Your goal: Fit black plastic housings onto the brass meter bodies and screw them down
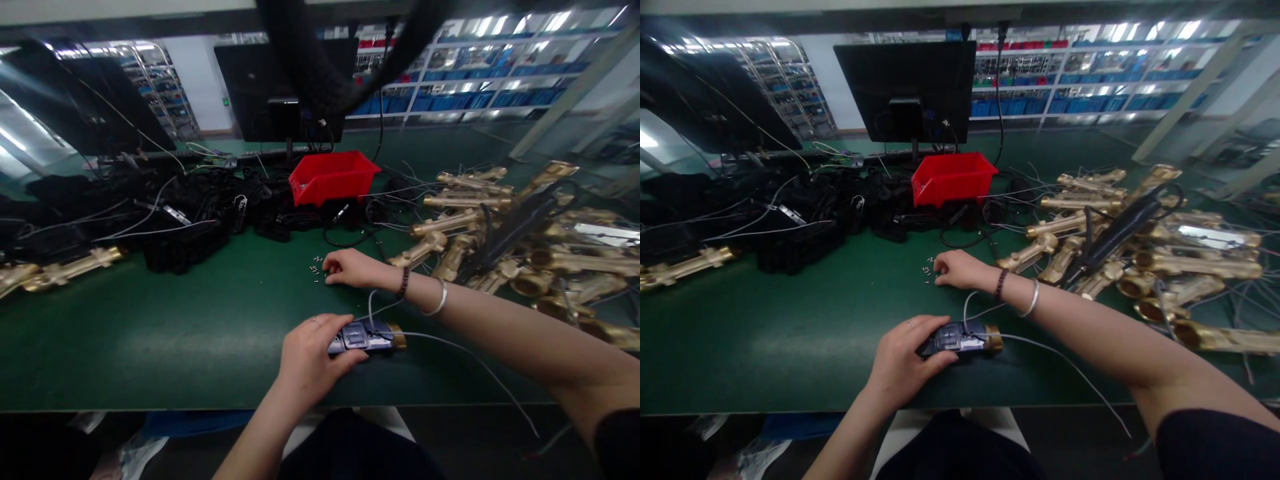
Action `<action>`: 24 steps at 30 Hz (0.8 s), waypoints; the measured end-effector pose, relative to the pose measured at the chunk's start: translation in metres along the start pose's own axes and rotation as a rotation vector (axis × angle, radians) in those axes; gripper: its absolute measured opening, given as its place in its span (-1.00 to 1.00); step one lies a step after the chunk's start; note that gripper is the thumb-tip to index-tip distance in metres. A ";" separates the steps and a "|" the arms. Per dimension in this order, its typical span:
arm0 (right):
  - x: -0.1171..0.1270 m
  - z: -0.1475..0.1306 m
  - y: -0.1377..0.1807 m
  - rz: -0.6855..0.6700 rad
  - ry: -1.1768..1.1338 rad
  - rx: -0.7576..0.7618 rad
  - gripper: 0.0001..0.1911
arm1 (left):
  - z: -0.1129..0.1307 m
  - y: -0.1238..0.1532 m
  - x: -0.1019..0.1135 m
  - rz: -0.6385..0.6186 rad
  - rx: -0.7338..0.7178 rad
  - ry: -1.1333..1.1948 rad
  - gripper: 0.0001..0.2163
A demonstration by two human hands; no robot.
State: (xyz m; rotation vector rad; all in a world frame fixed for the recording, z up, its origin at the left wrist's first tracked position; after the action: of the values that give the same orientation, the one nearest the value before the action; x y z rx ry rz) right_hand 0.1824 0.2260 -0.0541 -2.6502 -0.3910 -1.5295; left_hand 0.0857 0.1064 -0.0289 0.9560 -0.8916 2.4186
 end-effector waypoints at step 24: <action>-0.006 -0.005 0.068 -0.294 -0.466 0.031 -0.73 | -0.002 0.000 -0.001 -0.024 0.035 0.026 -0.63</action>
State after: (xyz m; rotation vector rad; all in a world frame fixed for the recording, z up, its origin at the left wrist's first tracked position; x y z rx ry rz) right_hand 0.1919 0.1583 -0.0519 -3.0125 -0.8514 -0.9196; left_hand 0.0860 0.1079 -0.0305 0.9406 -0.8270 2.4284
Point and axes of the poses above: each hand's wrist, its own y-axis away from the middle knuckle, its own x-axis out of the back of the hand, z = x × y, the point moved 10 cm from there along -y, towards the middle knuckle, and after that the axes turned 2 degrees about z, right-handed, at the moved point
